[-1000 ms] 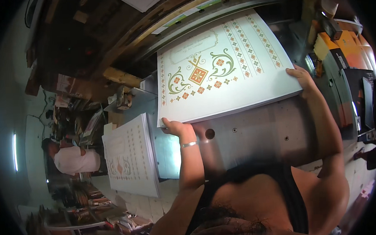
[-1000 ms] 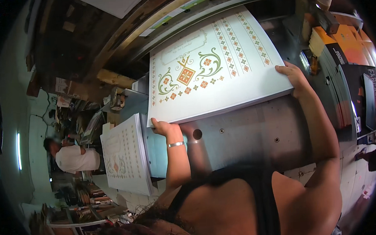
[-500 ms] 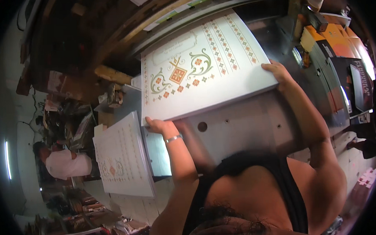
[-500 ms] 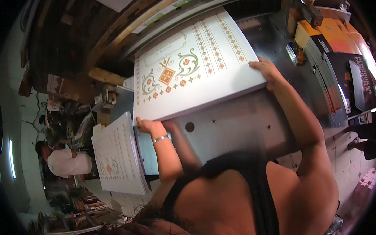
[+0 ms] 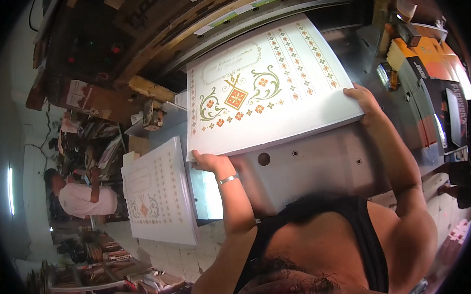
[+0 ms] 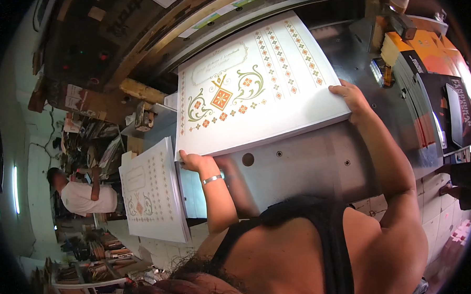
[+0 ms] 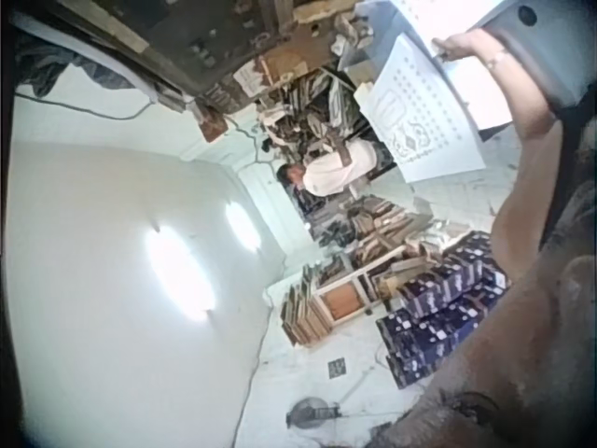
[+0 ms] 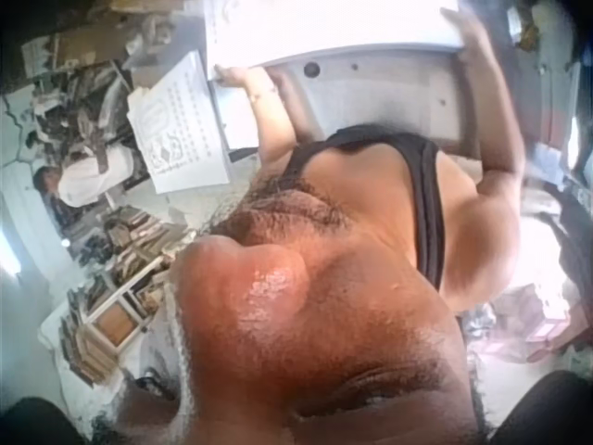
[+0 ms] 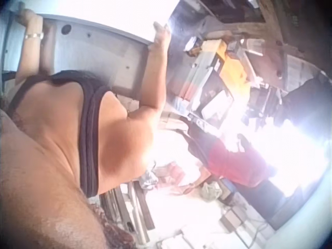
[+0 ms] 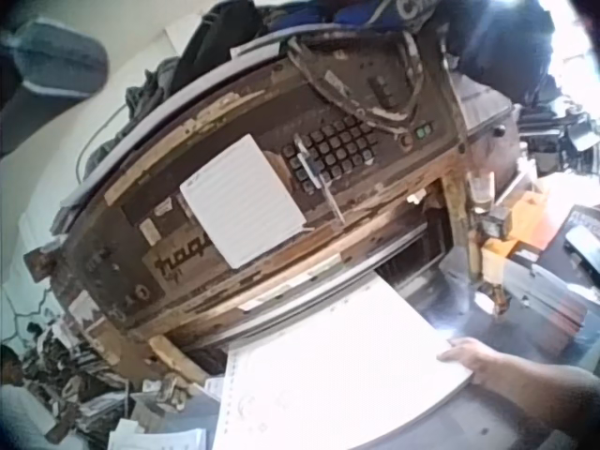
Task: The person lifts and bends a stack of printed papers by hand, then aligns and pushes the stack into a paper cutting machine.
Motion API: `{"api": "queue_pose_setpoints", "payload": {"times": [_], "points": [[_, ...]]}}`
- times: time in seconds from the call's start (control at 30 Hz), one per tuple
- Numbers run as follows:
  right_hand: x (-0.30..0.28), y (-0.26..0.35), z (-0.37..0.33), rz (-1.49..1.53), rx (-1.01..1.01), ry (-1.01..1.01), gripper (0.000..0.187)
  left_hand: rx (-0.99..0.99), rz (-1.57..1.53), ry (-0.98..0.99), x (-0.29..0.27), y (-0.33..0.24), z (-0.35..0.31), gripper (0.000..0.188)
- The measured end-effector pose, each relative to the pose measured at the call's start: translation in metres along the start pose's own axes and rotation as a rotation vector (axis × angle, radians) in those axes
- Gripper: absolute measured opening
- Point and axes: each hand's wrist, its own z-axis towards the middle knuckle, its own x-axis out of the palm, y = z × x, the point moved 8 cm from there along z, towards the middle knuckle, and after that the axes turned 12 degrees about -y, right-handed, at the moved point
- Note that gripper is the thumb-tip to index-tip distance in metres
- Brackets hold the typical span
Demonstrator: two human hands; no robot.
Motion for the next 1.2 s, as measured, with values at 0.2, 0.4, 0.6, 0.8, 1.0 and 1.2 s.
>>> {"api": "queue_pose_setpoints", "payload": {"times": [0.2, 0.4, 0.6, 0.8, 1.0, 1.2], "points": [[-0.002, -0.003, 0.020, -0.129, 0.007, -0.100, 0.050, -0.070, -0.002, -0.036, 0.011, 0.008, 0.003, 0.057], [0.003, -0.004, 0.024, -0.053, 0.018, -0.029, 0.047, 0.021, 0.022, -0.017, 0.011, 0.007, 0.013, 0.063], [-0.008, -0.008, 0.016, -0.071, -0.082, -0.044, 0.045, -0.010, -0.069, -0.095, -0.008, -0.001, -0.001, 0.053], [-0.016, 0.000, 0.019, -0.048, -0.015, -0.065, 0.041, -0.027, 0.081, -0.105, 0.002, 0.020, 0.007, 0.061], [-0.006, -0.010, 0.038, 0.060, 0.039, -0.093, 0.047, -0.005, 0.081, -0.070, 0.009, 0.004, 0.007, 0.057], [-0.022, -0.019, 0.002, 0.328, -0.541, -0.093, 0.080, -0.007, 0.084, -0.062, 0.014, -0.003, -0.006, 0.060]]}}
